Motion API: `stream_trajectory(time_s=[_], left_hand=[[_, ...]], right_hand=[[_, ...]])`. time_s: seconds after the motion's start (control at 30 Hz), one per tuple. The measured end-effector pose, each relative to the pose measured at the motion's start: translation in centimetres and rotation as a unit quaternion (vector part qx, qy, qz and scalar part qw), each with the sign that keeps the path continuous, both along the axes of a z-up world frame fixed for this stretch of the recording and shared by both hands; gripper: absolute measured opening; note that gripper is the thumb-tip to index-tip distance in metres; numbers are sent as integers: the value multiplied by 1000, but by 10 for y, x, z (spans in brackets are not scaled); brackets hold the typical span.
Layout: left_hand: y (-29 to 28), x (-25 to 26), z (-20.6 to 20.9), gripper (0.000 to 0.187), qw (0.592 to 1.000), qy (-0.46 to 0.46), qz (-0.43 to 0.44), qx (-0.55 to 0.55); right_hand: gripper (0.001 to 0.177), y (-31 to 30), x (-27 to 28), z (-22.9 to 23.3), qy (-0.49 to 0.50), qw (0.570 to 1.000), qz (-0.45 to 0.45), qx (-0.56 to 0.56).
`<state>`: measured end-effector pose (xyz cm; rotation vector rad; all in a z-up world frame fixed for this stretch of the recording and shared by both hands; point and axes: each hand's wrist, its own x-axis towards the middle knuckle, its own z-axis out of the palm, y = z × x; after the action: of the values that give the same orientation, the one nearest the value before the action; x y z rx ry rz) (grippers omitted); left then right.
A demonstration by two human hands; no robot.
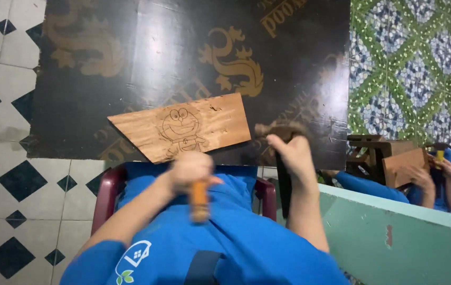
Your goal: Carving a cartoon character design into a wooden board using a hammer and a punch tool.
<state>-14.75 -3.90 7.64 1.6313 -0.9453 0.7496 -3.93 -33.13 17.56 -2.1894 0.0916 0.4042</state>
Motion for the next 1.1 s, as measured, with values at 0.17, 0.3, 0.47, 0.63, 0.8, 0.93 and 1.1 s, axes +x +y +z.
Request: stream_trajectory(time_s=[0.17, 0.3, 0.47, 0.63, 0.8, 0.93, 1.1], left_hand=[[111, -62, 44, 35, 816, 361, 445, 76], [115, -73, 84, 47, 700, 537, 420, 212], [96, -53, 110, 54, 643, 687, 321, 109], [97, -34, 113, 49, 660, 685, 305, 43], [107, -17, 84, 49, 685, 648, 330, 40], [105, -1, 100, 37, 669, 657, 345, 32], [105, 4, 87, 32, 663, 662, 349, 15]], right_hand=[[30, -23, -9, -76, 80, 994, -42, 61], [47, 13, -15, -57, 92, 980, -25, 177], [66, 30, -26, -57, 111, 966, -11, 232], [75, 31, -31, -61, 119, 975, 14, 188], [83, 39, -34, -51, 131, 984, 37, 115], [84, 40, -34, -52, 127, 987, 51, 83], [84, 42, -38, -48, 112, 989, 39, 84]])
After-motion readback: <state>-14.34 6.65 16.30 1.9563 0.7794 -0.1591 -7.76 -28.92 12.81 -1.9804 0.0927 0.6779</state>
